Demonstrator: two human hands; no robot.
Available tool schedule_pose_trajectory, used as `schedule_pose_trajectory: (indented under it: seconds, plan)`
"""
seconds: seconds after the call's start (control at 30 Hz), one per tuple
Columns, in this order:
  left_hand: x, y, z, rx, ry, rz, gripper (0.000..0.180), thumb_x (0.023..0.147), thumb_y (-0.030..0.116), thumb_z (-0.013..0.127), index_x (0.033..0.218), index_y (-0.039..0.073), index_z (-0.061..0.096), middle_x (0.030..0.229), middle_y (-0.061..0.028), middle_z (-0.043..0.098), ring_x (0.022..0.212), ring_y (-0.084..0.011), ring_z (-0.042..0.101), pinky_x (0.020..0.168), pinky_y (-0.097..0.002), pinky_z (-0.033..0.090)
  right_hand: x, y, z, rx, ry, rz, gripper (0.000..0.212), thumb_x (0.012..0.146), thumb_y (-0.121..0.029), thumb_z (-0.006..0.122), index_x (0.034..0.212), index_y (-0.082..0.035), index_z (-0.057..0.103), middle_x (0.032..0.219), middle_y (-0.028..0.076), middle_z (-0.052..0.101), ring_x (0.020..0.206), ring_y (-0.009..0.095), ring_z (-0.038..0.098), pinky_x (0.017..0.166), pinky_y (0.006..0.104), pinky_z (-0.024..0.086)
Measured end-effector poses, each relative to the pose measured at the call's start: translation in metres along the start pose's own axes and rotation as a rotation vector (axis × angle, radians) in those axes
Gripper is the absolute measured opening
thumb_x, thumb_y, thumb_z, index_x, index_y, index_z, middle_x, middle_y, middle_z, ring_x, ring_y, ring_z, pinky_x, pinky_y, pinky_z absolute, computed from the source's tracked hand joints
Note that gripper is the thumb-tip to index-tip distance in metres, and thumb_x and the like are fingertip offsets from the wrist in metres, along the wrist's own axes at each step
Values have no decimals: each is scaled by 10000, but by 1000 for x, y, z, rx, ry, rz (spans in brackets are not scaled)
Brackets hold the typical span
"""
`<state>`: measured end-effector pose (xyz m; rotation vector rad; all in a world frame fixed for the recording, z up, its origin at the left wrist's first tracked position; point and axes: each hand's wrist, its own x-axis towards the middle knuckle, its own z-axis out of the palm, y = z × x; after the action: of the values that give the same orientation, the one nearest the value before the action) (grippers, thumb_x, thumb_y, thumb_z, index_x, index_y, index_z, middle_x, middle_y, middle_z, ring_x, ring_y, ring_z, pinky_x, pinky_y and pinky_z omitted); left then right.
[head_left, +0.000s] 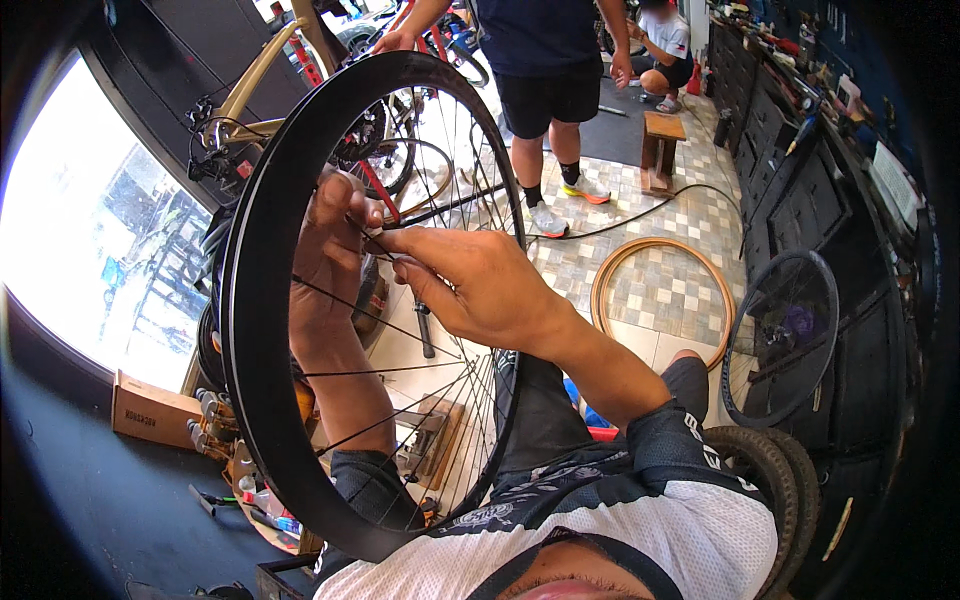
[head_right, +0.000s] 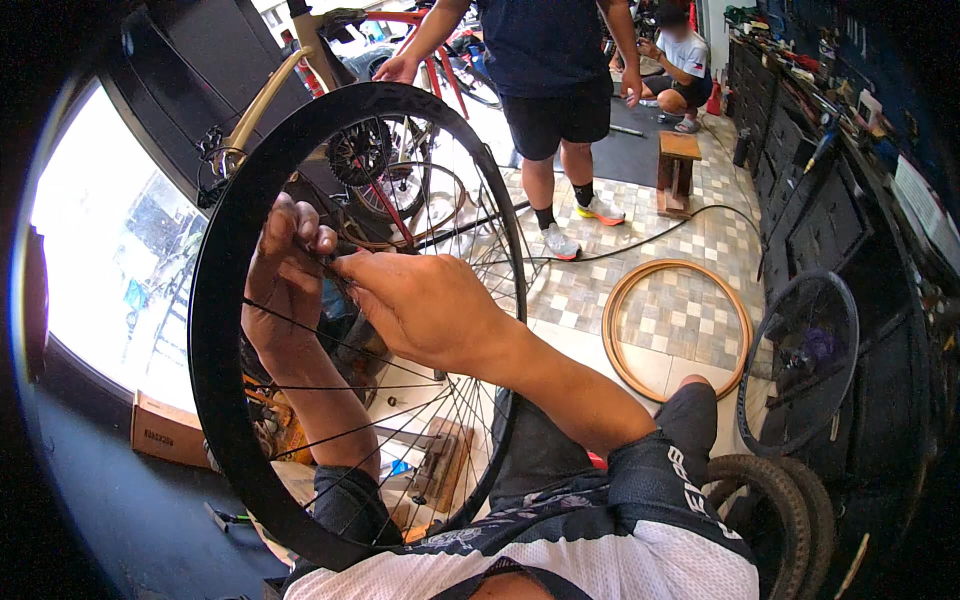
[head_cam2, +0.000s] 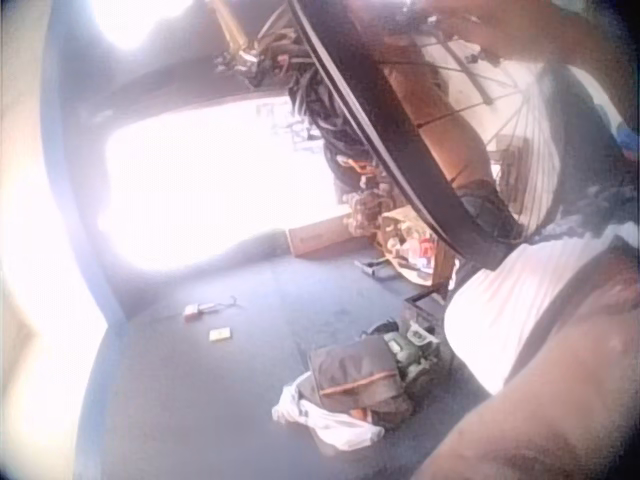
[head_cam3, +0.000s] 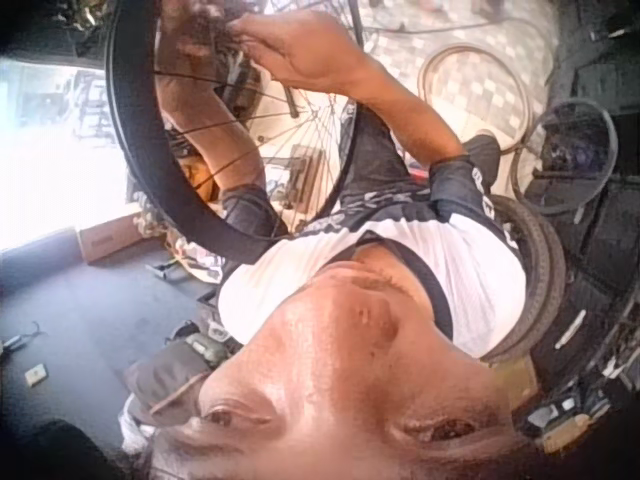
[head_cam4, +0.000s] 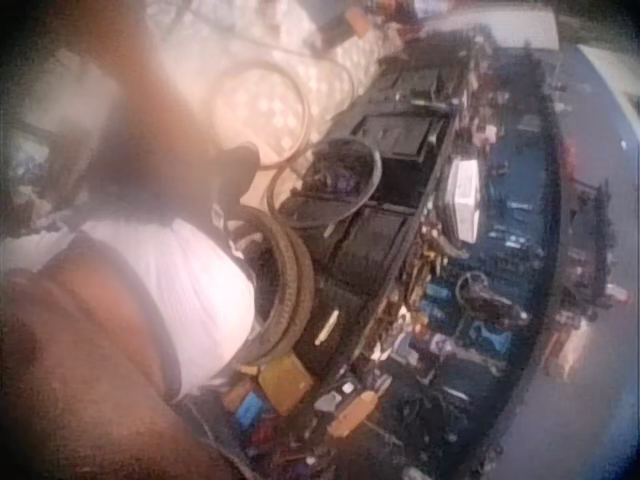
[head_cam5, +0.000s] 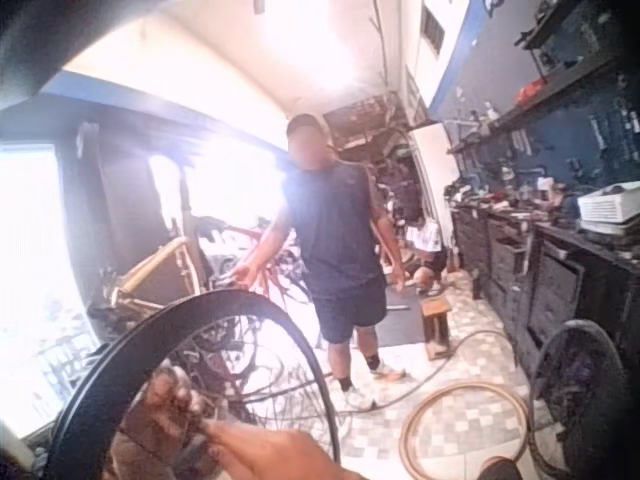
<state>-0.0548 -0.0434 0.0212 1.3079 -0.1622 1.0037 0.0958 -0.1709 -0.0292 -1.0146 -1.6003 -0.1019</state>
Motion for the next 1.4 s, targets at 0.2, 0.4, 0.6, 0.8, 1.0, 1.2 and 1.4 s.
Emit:
schedule_pose_trajectory:
  seconds: [0.2, 0.4, 0.6, 0.8, 1.0, 1.2, 1.4]
  plan:
    - [-17, 15, -2, 114, -36, 8, 455, 1097, 290, 612, 1419, -28, 566, 1342, -151, 625, 1082, -216, 580, 943, -399, 471, 1, -2, 8, 23, 12, -12, 250, 995, -140, 642, 1221, -50, 698, 998, 190, 754, 889, 404, 740, 758, 492, 588]
    - [-19, 26, -15, 77, -126, 48, 420, 1123, 263, 535, 1399, -50, 587, 1345, -162, 635, 1107, -236, 568, 977, -431, 455, -1, -1, 15, 5, 49, -45, 231, 1003, -175, 672, 1207, -75, 707, 933, 165, 757, 846, 381, 745, 718, 472, 584]
    - [-9, 29, -20, -53, -97, -32, 350, 1100, 233, 607, 1331, -30, 629, 1230, -155, 650, 1050, -213, 620, 914, -423, 513, 1, -5, 13, -8, 7, -12, 225, 1000, -162, 663, 1202, -72, 706, 911, 168, 747, 835, 383, 740, 720, 475, 581]
    - [-10, 23, -17, -76, -167, -90, 425, 1117, 273, 558, 1390, -52, 571, 1375, -173, 616, 1101, -227, 569, 947, -412, 471, 3, -7, 8, -16, -31, 23, 229, 998, -170, 661, 1201, -73, 707, 925, 166, 755, 832, 382, 741, 717, 482, 579]
    - [-16, 16, -3, 47, -10, -20, 388, 1115, 234, 561, 1383, -47, 567, 1182, -105, 647, 1044, -188, 587, 918, -395, 494, 1, -4, 8, 0, -6, 49, 245, 995, -181, 616, 1215, -97, 683, 947, 161, 750, 878, 400, 739, 754, 531, 582]
    - [-5, 12, 3, -25, -64, -75, 393, 1063, 209, 677, 1363, -16, 557, 1134, -81, 623, 1000, -189, 601, 885, -370, 504, 2, -6, 5, -12, -15, 43, 274, 1000, -154, 660, 1248, -50, 709, 1025, 191, 765, 893, 398, 746, 765, 468, 587]
    - [-14, 7, 13, 112, 20, 5, 363, 1097, 288, 614, 1302, -12, 620, 1312, -168, 660, 1001, -230, 673, 900, -412, 556, 0, -5, -3, -6, -20, 66, 249, 999, -138, 675, 1229, -51, 713, 950, 187, 749, 824, 389, 734, 702, 453, 564]
